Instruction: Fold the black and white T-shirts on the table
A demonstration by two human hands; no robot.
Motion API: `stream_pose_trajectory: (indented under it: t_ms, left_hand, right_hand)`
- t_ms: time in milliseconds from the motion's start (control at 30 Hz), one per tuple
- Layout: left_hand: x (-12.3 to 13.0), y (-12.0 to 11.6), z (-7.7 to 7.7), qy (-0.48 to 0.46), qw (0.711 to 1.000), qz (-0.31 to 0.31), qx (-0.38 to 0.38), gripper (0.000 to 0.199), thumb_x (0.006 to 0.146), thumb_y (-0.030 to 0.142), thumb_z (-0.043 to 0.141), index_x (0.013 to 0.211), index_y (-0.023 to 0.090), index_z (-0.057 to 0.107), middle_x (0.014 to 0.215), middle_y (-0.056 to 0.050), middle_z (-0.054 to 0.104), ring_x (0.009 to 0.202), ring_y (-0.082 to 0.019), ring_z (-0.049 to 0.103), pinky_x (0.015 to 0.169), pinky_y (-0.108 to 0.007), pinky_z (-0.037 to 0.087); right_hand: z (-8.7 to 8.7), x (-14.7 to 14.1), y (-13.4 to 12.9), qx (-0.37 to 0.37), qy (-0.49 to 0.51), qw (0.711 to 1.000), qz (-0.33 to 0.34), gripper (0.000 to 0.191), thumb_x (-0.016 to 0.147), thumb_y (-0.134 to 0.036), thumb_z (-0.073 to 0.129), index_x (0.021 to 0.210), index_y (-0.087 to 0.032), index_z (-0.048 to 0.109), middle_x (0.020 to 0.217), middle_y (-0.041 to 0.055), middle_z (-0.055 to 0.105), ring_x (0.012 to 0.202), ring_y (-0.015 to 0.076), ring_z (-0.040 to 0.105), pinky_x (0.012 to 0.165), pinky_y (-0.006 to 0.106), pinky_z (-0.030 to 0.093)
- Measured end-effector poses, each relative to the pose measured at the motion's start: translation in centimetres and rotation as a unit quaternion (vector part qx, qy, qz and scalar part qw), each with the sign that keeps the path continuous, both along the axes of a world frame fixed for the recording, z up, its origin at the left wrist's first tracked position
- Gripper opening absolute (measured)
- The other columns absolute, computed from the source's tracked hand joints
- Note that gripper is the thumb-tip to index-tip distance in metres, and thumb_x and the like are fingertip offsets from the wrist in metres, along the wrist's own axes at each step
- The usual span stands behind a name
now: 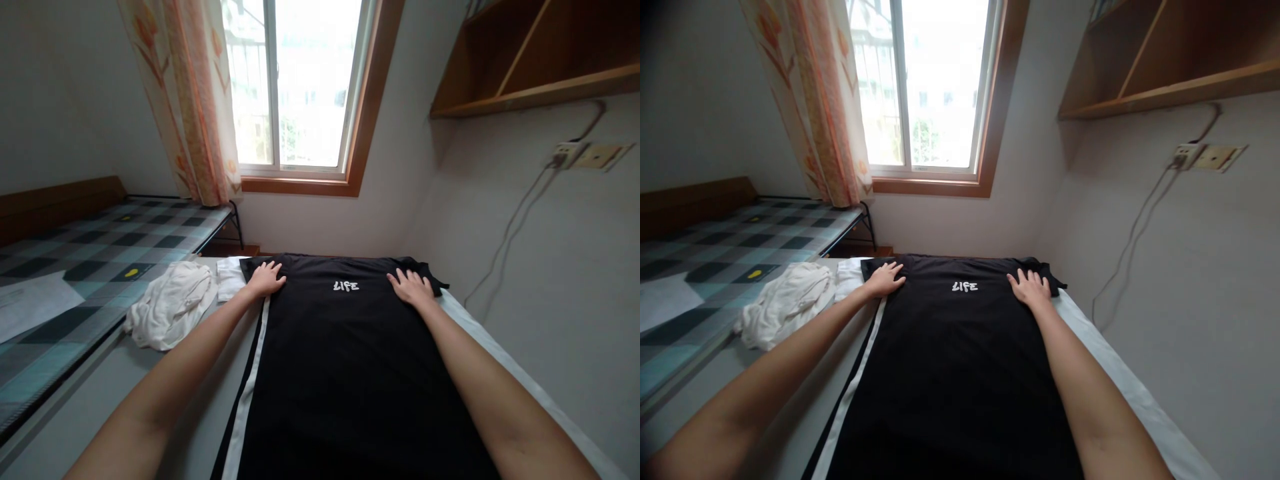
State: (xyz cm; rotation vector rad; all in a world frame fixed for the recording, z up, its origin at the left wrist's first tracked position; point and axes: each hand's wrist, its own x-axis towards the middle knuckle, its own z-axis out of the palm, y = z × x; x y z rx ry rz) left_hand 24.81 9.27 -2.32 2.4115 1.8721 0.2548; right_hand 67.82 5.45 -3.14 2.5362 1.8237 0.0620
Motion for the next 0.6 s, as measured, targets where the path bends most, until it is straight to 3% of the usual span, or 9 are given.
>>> stream_pose_trajectory:
  t_ms: [133, 233, 400, 600]
  left_hand:
    - [-1.4, -0.6, -1.4, 0.027, 0.999, 0.027, 0.003, 0.069, 0.092, 0.058, 0.036, 0.149, 0.018, 0.036, 0.157, -0.011, 0.03, 0.145, -0.033, 0.023, 0.116, -0.046, 0.02]
    - [-1.8, -1.3, -1.9, 0.017, 0.998, 0.046, 0.034, 0.066, 0.093, 0.058, 0.034, 0.148, 0.021, 0.039, 0.156, -0.01, 0.032, 0.145, -0.029, 0.026, 0.117, -0.046, 0.017]
    - [-1.4, -2.2, -2.0, -0.016, 0.993, 0.074, 0.086, 0.057, 0.095, 0.051, 0.035, 0.14, 0.02, 0.051, 0.151, -0.011, 0.042, 0.141, -0.028, 0.033, 0.116, -0.045, 0.021]
    - [-1.4, -2.7, -1.7, -0.028, 0.992, 0.069, 0.1, 0.052, 0.096, 0.046, 0.036, 0.135, 0.017, 0.056, 0.147, -0.012, 0.046, 0.139, -0.027, 0.037, 0.115, -0.045, 0.023]
  right_hand:
    - [-0.1, 1.7, -0.5, 0.005, -0.018, 0.999, -0.038, 0.077, 0.095, -0.06, 0.014, 0.151, -0.01, 0.032, 0.157, 0.0148, 0.028, 0.146, 0.0283, 0.02, 0.116, 0.054, 0.011]
    - [0.1, 0.9, -0.7, 0.031, -0.036, 0.997, -0.053, 0.073, 0.096, -0.055, 0.021, 0.147, -0.006, 0.039, 0.154, 0.0195, 0.033, 0.144, 0.0327, 0.021, 0.115, 0.056, 0.01]
    - [0.4, -4.2, -1.0, 0.053, -0.025, 0.998, -0.002, 0.067, 0.097, -0.052, 0.024, 0.147, -0.01, 0.04, 0.156, 0.0178, 0.029, 0.145, 0.034, 0.017, 0.115, 0.056, 0.009]
    - [0.0, -11.5, -2.5, 0.004, 0.11, 0.994, 0.021, 0.072, 0.095, -0.059, 0.023, 0.152, -0.016, 0.031, 0.159, 0.0142, 0.023, 0.146, 0.0349, 0.017, 0.115, 0.054, 0.013]
